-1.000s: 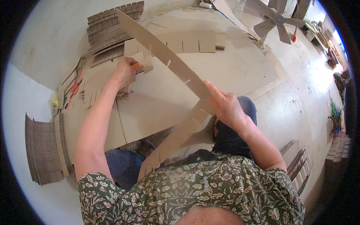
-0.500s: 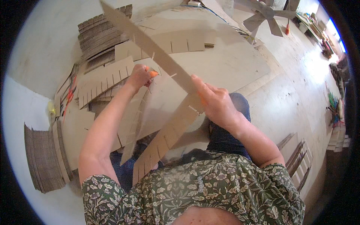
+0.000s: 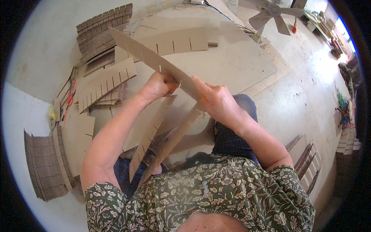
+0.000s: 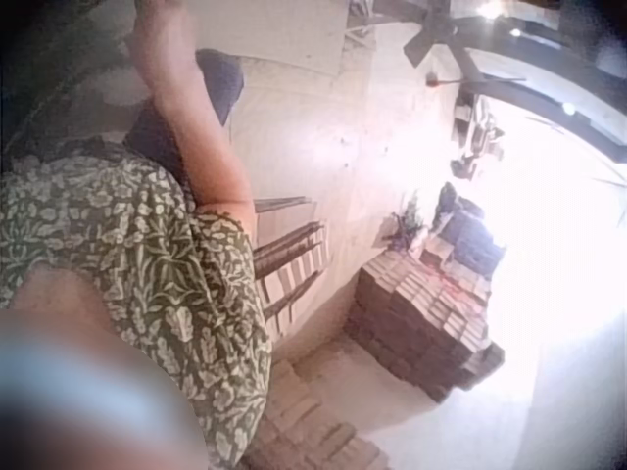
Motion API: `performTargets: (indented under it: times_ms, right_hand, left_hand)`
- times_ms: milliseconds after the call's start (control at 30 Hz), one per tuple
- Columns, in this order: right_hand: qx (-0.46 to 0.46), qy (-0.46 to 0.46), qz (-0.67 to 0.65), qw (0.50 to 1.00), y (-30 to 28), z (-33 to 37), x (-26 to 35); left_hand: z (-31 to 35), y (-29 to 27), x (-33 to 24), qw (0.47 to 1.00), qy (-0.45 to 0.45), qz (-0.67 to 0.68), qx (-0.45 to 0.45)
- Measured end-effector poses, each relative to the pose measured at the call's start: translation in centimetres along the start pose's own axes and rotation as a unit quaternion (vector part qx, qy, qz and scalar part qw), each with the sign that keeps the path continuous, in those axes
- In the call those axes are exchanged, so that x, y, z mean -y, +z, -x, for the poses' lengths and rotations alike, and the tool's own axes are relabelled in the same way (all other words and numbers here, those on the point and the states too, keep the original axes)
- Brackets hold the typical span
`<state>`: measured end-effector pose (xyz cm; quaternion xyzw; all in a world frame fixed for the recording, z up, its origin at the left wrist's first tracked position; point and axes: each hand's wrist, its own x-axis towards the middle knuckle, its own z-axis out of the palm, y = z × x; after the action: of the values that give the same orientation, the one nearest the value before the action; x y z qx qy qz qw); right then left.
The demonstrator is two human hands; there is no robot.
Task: The person assembles pre-cut cardboard pieces into a grid-like structure by folding and interlocking them. They handle multiple pieces, aligning and securing them together to form a larger unit.
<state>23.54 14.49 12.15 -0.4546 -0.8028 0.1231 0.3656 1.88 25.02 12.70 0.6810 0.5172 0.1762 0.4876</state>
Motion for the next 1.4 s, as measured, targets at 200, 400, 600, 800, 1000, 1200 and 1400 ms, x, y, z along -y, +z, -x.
performTargets:
  times_ms: [200,400,600,800,1000,1200,1400]
  right_hand:
    - [0.01,0.01,-0.005,1.0,-0.8,-0.6,1.0]
    - [0.053,0.028,0.003,0.998,-0.7,-1.5,1.9]
    - [0.067,0.027,0.004,0.997,-0.5,-1.8,1.9]
    - [0.074,0.035,0.022,0.996,0.8,-1.6,0.9]
    - [0.079,0.057,0.018,0.995,1.3,-1.9,-0.2]
    - [0.163,0.099,0.076,0.979,0.2,-3.6,0.0]
    - [0.142,0.07,0.086,0.984,2.1,-4.4,-1.1]
  left_hand:
    - [0.3,-0.4,-0.7,0.999,-0.023,-0.03,0.013]
    - [0.6,0.5,0.5,0.985,0.09,-0.121,-0.088]
    - [0.1,0.4,2.1,0.995,0.011,-0.071,-0.066]
    - [1.2,-0.3,0.2,1.0,0.002,0.005,-0.021]
    - [2.0,-2.7,1.8,0.992,0.071,0.021,-0.097]
    - [1.3,-9.4,10.6,0.818,0.109,-0.434,-0.361]
    - [-0.5,-13.3,14.3,0.775,0.088,-0.529,-0.335]
